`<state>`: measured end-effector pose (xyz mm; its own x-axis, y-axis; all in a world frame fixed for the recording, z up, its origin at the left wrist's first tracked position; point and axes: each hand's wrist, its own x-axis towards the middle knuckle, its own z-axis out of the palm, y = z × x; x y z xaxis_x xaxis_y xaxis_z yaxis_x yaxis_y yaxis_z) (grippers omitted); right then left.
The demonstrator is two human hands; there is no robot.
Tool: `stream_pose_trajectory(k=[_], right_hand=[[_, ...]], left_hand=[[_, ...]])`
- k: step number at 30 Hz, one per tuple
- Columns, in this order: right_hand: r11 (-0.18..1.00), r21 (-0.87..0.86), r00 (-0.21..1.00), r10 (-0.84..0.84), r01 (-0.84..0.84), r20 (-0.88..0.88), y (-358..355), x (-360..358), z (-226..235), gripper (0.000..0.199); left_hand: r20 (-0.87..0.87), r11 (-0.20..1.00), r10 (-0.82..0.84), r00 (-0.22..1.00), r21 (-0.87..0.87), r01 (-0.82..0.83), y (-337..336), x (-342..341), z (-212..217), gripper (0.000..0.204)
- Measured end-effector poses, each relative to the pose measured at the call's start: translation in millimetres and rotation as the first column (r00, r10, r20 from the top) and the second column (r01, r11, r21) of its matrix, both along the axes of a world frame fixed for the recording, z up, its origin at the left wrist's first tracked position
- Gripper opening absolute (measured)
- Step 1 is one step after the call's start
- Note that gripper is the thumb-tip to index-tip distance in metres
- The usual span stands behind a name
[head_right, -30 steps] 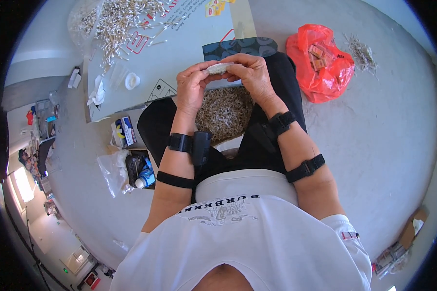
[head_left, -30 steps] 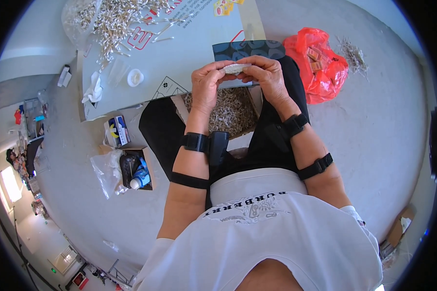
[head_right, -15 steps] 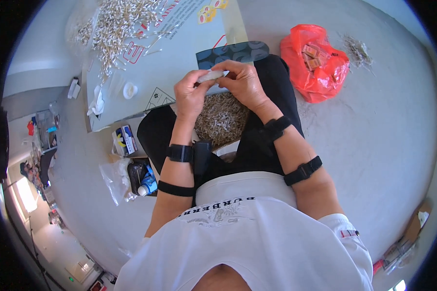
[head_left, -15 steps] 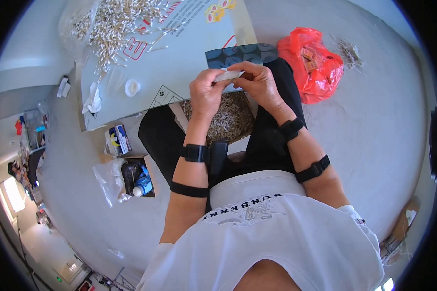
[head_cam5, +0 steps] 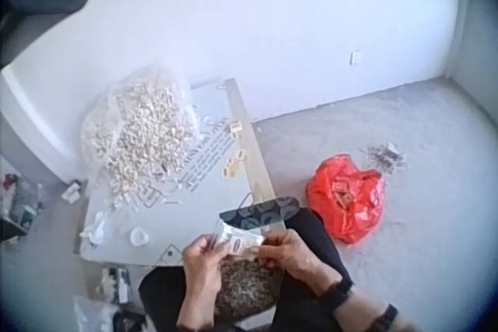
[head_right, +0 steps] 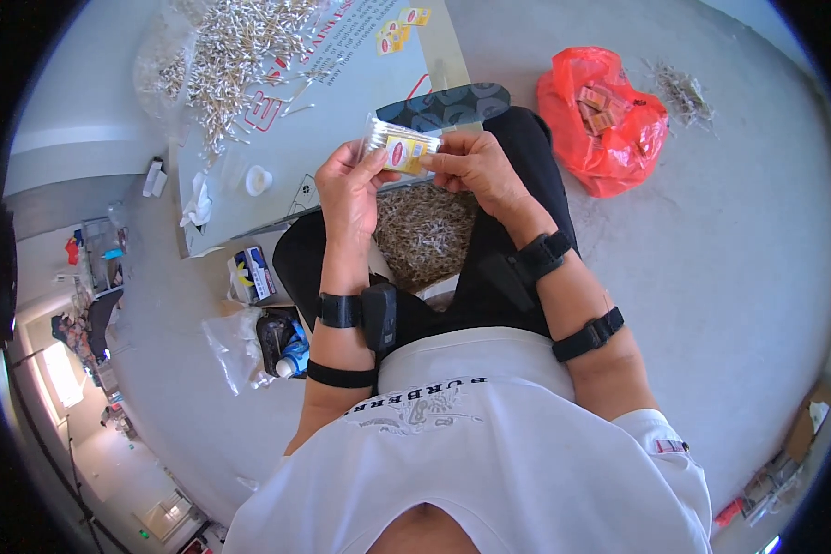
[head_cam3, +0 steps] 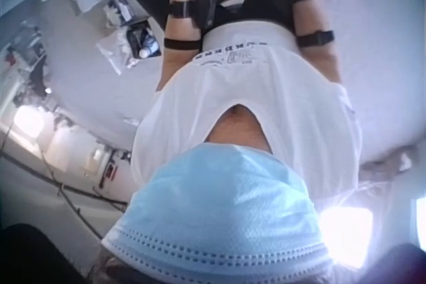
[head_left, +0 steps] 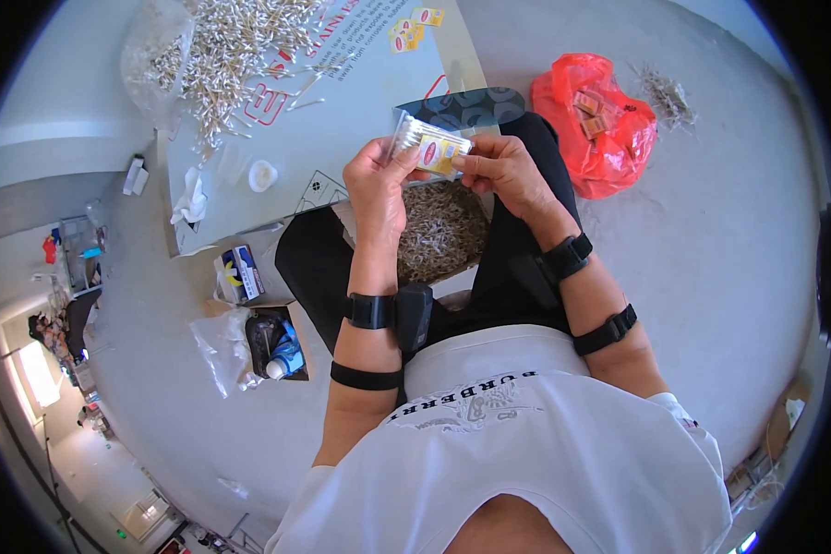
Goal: Counting and packing bundles of cotton swabs into small plastic bags.
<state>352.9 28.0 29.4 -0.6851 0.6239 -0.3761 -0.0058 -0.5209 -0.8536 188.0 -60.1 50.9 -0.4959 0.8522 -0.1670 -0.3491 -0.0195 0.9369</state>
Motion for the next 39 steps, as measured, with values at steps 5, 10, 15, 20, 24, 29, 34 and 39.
stream_pose_trajectory(k=[5, 10, 15, 20, 24, 29, 34, 39], right_hand=[[0.995, 0.097, 0.997, -0.003, 0.011, -0.075, -2.6, 1.8, 7.3, 0.017], [0.985, 0.163, 0.995, -0.044, 0.058, -0.091, -4.6, 6.1, 9.7, 0.022], [0.967, 0.216, 0.982, -0.105, 0.139, -0.158, -6.9, 9.6, 13.8, 0.025], [0.923, 0.271, 0.947, -0.208, 0.273, -0.244, -10.8, 13.9, 27.4, 0.029], [0.878, 0.312, 0.913, -0.269, 0.363, -0.305, -15.0, 13.6, 37.1, 0.024], [0.776, 0.441, 0.884, -0.318, 0.451, -0.344, -18.3, 11.6, 44.5, 0.031], [0.673, 0.606, 0.906, -0.31, 0.424, -0.29, -15.9, 12.6, 44.3, 0.035], [0.589, 0.724, 0.932, -0.27, 0.358, -0.241, -15.8, 15.9, 56.0, 0.033]], left_hand=[[-0.109, 0.991, 0.125, 0.986, 0.07, -0.118, -2.7, -1.8, 8.1, 0.013], [-0.258, 0.979, 0.163, 0.952, 0.164, -0.123, -2.2, 3.1, 14.7, 0.011], [-0.366, 0.96, 0.177, 0.914, 0.269, -0.079, 0.7, 10.8, 21.2, 0.009], [-0.311, 0.958, 0.11, 0.944, 0.286, -0.018, 0.3, 17.0, 32.6, 0.009], [-0.285, 0.95, 0.094, 0.954, 0.311, -0.001, -2.1, 21.4, 42.8, 0.011], [-0.302, 0.936, 0.101, 0.948, 0.352, 0.012, -2.5, 18.9, 43.9, 0.013], [-0.342, 0.934, 0.112, 0.933, 0.357, 0.018, -3.6, 17.7, 49.0, 0.013], [-0.423, 0.928, 0.107, 0.9, 0.368, 0.063, -6.2, 14.9, 57.7, 0.013]])
